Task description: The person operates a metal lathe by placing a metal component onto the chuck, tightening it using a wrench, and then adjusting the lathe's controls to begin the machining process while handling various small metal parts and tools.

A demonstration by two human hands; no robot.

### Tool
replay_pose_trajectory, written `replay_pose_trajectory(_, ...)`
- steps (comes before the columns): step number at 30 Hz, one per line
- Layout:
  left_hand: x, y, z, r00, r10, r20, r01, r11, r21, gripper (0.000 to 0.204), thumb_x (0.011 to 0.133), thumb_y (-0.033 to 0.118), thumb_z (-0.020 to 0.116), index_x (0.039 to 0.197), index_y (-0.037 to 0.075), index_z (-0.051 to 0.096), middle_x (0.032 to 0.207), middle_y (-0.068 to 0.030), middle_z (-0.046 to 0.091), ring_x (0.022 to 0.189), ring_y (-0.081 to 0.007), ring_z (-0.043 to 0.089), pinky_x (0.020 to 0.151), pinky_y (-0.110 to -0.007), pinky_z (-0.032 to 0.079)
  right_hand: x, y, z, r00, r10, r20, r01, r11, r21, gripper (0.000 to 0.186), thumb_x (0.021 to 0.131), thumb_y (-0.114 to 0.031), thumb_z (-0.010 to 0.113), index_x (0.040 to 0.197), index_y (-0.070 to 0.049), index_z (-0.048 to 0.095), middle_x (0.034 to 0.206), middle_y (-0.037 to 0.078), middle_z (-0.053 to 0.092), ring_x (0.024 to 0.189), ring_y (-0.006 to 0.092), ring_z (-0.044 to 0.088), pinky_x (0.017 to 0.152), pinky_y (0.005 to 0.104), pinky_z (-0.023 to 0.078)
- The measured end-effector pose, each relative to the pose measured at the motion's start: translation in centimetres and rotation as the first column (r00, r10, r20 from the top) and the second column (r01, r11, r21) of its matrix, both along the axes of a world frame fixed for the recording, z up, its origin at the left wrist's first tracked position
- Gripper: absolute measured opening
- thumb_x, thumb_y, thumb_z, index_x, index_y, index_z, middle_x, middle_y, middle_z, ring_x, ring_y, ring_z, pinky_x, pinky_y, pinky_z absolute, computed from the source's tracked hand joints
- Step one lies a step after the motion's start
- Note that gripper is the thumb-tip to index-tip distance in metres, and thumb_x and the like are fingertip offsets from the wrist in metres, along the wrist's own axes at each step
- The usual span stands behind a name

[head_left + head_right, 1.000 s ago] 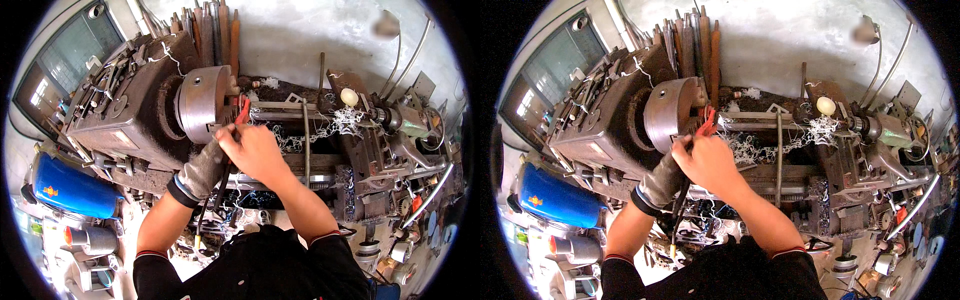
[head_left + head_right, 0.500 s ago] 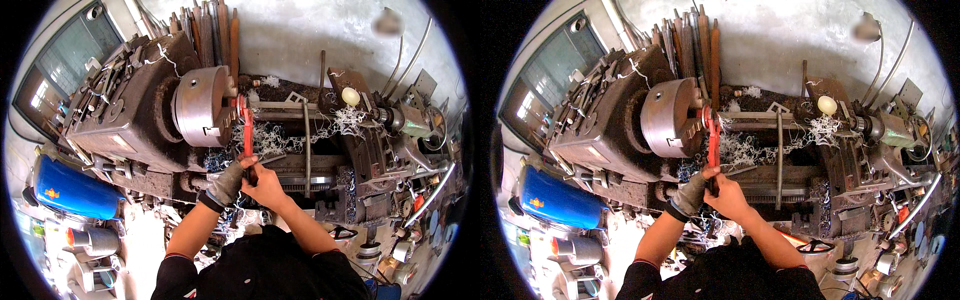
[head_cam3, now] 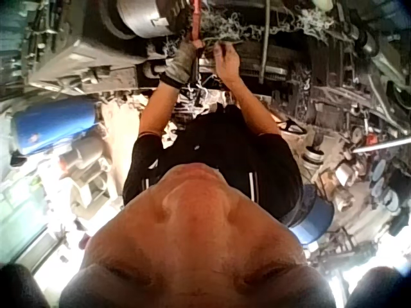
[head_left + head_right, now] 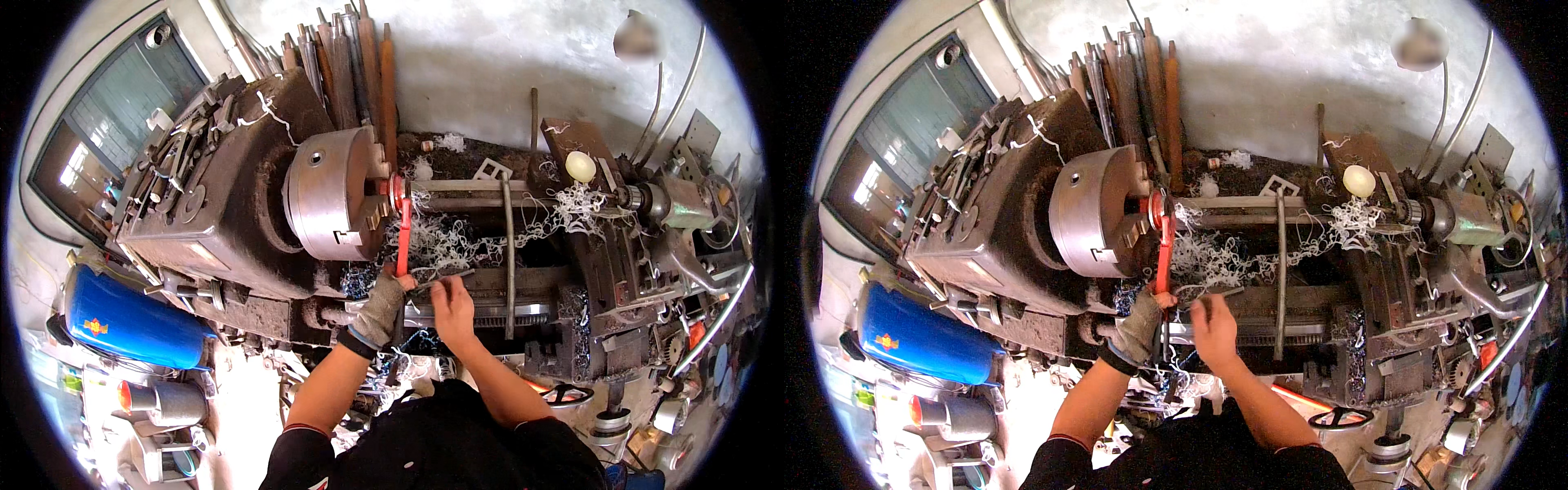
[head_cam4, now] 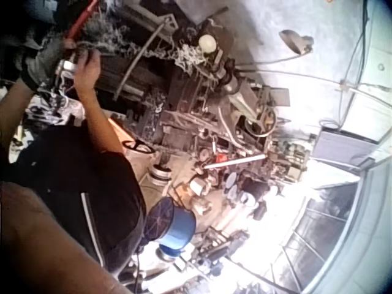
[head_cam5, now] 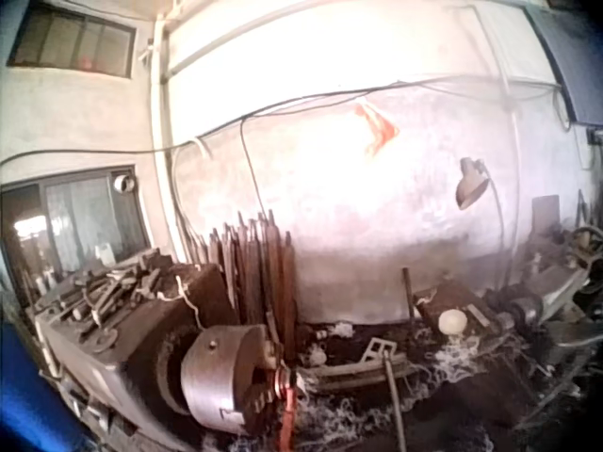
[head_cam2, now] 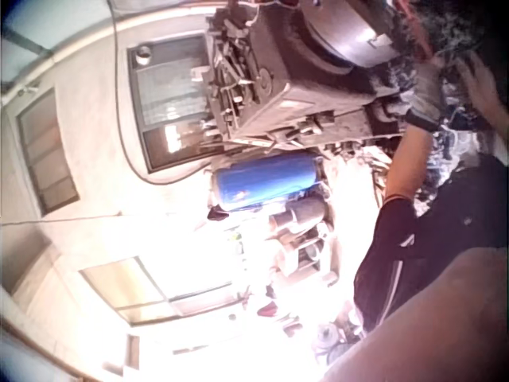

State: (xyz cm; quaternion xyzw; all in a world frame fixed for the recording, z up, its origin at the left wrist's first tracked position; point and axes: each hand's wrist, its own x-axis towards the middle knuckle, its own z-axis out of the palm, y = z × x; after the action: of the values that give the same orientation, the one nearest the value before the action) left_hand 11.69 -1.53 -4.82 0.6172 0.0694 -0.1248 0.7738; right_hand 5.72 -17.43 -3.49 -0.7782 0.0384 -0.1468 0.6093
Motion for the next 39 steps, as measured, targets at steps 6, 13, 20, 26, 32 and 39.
replay_pose_trajectory(6,-3.9,-1.1,9.5,0.928,-0.201,-0.313,0.074,0.925,-0.373,0.025,0.089,0.03,0.068,0.104,0.012,0.061,0.089,-0.0026,0.06,0.08,-0.0172,0.059,0.07,-0.032,0.05,-1.3,3.7,2.1,0.759,0.539,-0.366,0.167,0.382,0.909,0.065,0.095,-0.074,0.045,0.108,-0.011,0.058,0.072,0.007,0.06,0.06,0.0216,0.058,0.063,0.0365,0.052)
replay_pose_trajectory(13,-3.6,-1.6,15.5,0.893,-0.358,-0.273,0.228,0.882,-0.413,0.027,0.094,0.036,0.066,0.105,0.012,0.06,0.102,-0.0024,0.061,0.082,-0.0185,0.06,0.065,-0.034,0.052,-2.8,2.0,8.2,0.682,0.627,-0.377,0.238,0.297,0.925,0.064,0.099,-0.073,0.032,0.084,-0.013,0.051,0.058,0.0,0.041,0.042,0.0145,0.033,0.045,0.0329,0.03)
replay_pose_trajectory(20,-1.7,0.7,5.8,0.917,-0.275,-0.288,0.194,0.94,-0.281,0.014,0.092,0.016,0.064,0.102,0.005,0.063,0.095,-0.0075,0.065,0.084,-0.0216,0.064,0.077,-0.034,0.054,-0.3,4.2,-2.2,0.787,0.493,-0.371,0.022,0.578,0.815,0.076,0.097,-0.079,0.019,0.061,-0.013,0.036,0.051,0.0,0.035,0.038,0.0141,0.033,0.038,0.0318,0.026)
replay_pose_trajectory(26,1.4,1.4,-1.1,0.989,-0.147,-0.029,0.139,0.973,-0.183,0.034,0.089,0.004,0.065,0.121,-0.001,0.056,0.093,-0.0101,0.067,0.079,-0.0198,0.066,0.071,-0.03,0.057,2.6,5.4,-4.9,0.832,0.408,-0.376,0.034,0.639,0.769,0.074,0.098,-0.077,0.021,0.07,-0.011,0.042,0.052,0.002,0.041,0.039,0.0139,0.038,0.038,0.03,0.03)
replay_pose_trajectory(32,0.7,0.7,-0.4,0.995,-0.074,-0.067,0.072,0.997,-0.03,0.032,0.092,0.008,0.062,0.122,0.002,0.053,0.083,-0.0103,0.064,0.066,-0.0195,0.062,0.058,-0.03,0.053,2.7,5.0,-4.3,0.788,0.545,-0.286,-0.034,0.502,0.864,0.074,0.094,-0.082,0.022,0.073,-0.014,0.041,0.052,-0.002,0.036,0.04,0.012,0.036,0.039,0.0289,0.029)
replay_pose_trajectory(39,0.0,0.2,2.6,0.982,-0.138,-0.126,0.126,0.987,-0.099,0.037,0.082,0.011,0.071,0.115,0.009,0.055,0.078,-0.0015,0.058,0.059,-0.0129,0.056,0.045,-0.027,0.046,3.5,5.4,-4.5,0.745,0.581,-0.328,0.0,0.491,0.871,0.075,0.093,-0.083,0.022,0.088,-0.013,0.047,0.059,-0.001,0.038,0.043,0.0107,0.038,0.04,0.0279,0.032)
